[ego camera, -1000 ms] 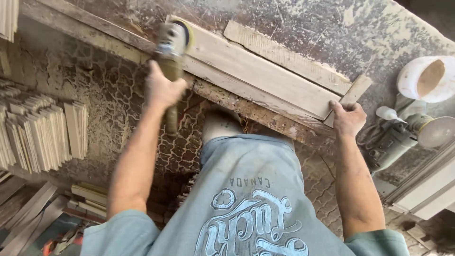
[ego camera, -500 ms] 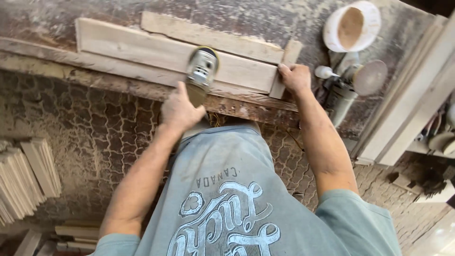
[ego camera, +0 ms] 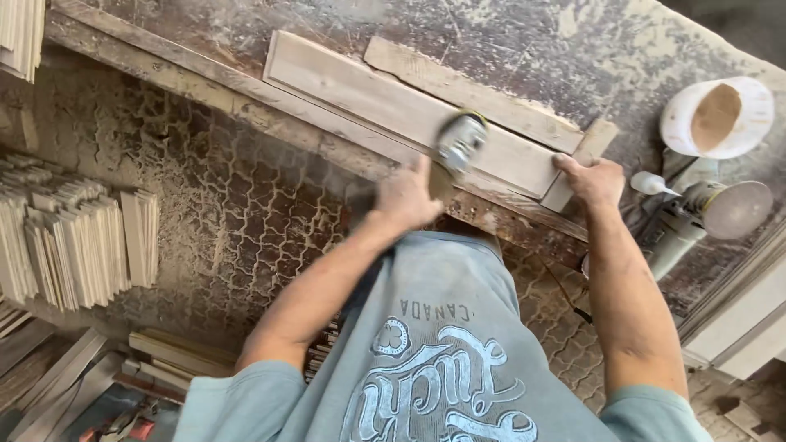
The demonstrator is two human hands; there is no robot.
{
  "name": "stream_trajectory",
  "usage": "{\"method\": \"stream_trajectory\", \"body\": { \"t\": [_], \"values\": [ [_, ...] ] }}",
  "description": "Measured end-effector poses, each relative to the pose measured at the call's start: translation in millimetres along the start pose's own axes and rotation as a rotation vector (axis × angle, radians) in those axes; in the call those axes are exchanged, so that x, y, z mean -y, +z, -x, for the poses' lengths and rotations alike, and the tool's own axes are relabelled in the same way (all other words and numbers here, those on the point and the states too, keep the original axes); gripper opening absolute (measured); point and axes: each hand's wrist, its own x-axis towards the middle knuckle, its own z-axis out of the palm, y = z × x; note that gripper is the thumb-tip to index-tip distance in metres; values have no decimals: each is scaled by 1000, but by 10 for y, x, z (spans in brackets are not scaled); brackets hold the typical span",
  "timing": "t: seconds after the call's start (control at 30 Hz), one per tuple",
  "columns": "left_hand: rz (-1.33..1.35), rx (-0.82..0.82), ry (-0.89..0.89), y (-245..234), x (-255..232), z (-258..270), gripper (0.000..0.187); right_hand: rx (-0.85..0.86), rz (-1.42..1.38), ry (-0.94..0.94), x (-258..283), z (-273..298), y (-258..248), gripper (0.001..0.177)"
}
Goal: Sand and apply glue to wooden boards on a workbench for assembly.
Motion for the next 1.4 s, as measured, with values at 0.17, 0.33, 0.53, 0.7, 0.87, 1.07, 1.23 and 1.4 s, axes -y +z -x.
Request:
{"method": "stream_trajectory", "body": {
  "t": [0.17, 0.33, 0.53, 0.7, 0.87, 1.07, 1.23, 1.4],
  "values": [
    [124, -180, -419, -717, 1201, 162, 80, 0, -187, 48, 29, 12, -24, 45],
    [373, -507, -480, -1167, 2097, 302, 74, 28, -40, -5, 173, 53, -88, 52],
    [292, -425, -430, -924, 1596, 251, 82, 13, 107, -30, 63, -3, -72, 59],
    [158, -274, -316, -486, 478, 227, 78, -14, -19, 47, -5, -181, 20, 51],
    [-54, 63, -80, 94, -466, 67, 89, 27, 8, 115, -12, -229, 89, 50],
    [-163, 126, 176, 640, -960, 56, 78, 73, 74, 102, -98, -333, 91, 64],
    [-117, 95, 114, 474, -573, 132, 71, 30, 25, 33, -111, -217, 40, 56],
    [-22, -32, -12, 82, 326, 227, 72, 61, 31, -47, -179, -256, 76, 59]
  ]
}}
